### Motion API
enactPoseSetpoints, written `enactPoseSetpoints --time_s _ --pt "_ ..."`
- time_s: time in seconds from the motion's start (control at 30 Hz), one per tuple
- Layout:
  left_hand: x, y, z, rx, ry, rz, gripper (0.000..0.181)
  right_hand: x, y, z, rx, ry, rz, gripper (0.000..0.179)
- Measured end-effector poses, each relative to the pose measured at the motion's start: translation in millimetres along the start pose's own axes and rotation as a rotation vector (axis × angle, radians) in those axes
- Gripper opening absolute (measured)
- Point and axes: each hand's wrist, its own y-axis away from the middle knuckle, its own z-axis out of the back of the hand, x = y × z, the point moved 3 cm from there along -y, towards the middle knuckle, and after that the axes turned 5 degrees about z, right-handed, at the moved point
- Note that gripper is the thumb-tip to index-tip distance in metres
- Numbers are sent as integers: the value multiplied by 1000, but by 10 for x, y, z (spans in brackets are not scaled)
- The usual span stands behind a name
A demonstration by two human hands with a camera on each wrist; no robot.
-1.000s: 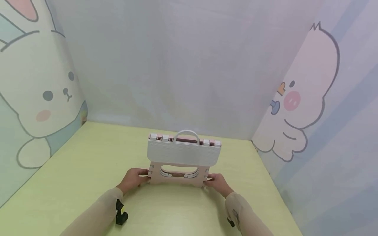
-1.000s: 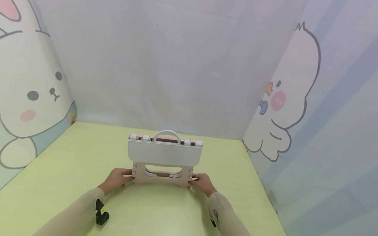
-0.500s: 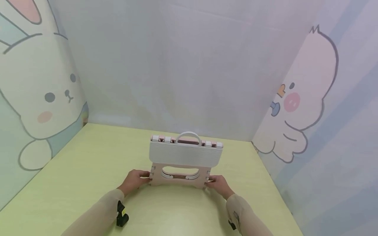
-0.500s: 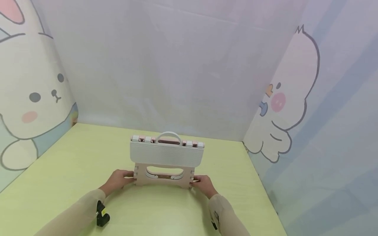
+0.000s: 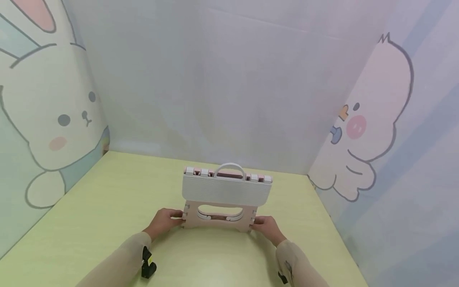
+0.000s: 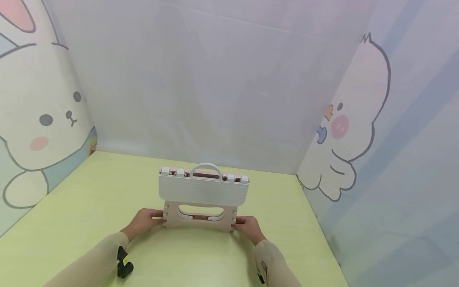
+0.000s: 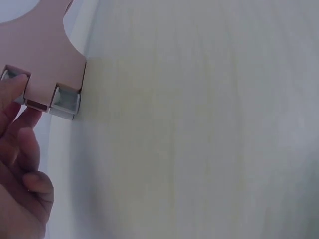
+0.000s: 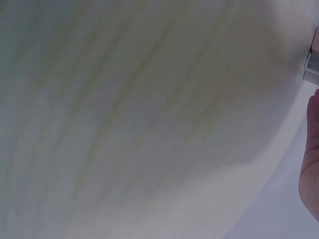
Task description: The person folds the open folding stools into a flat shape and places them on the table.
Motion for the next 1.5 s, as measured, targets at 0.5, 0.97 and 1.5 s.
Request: enactPoseSetpoints --time_s 0.5,0.97,1.5 --pt "-109 21 20 -7 -25 -68 44 39 -1 43 29 -176 6 48" --pt "-196 20 58 46 220 -114 40 157 12 55 26 -296 1 41" --pt "-202 -14 95 6 249 -43 32 158 -42 69 -35 -359 -34 37"
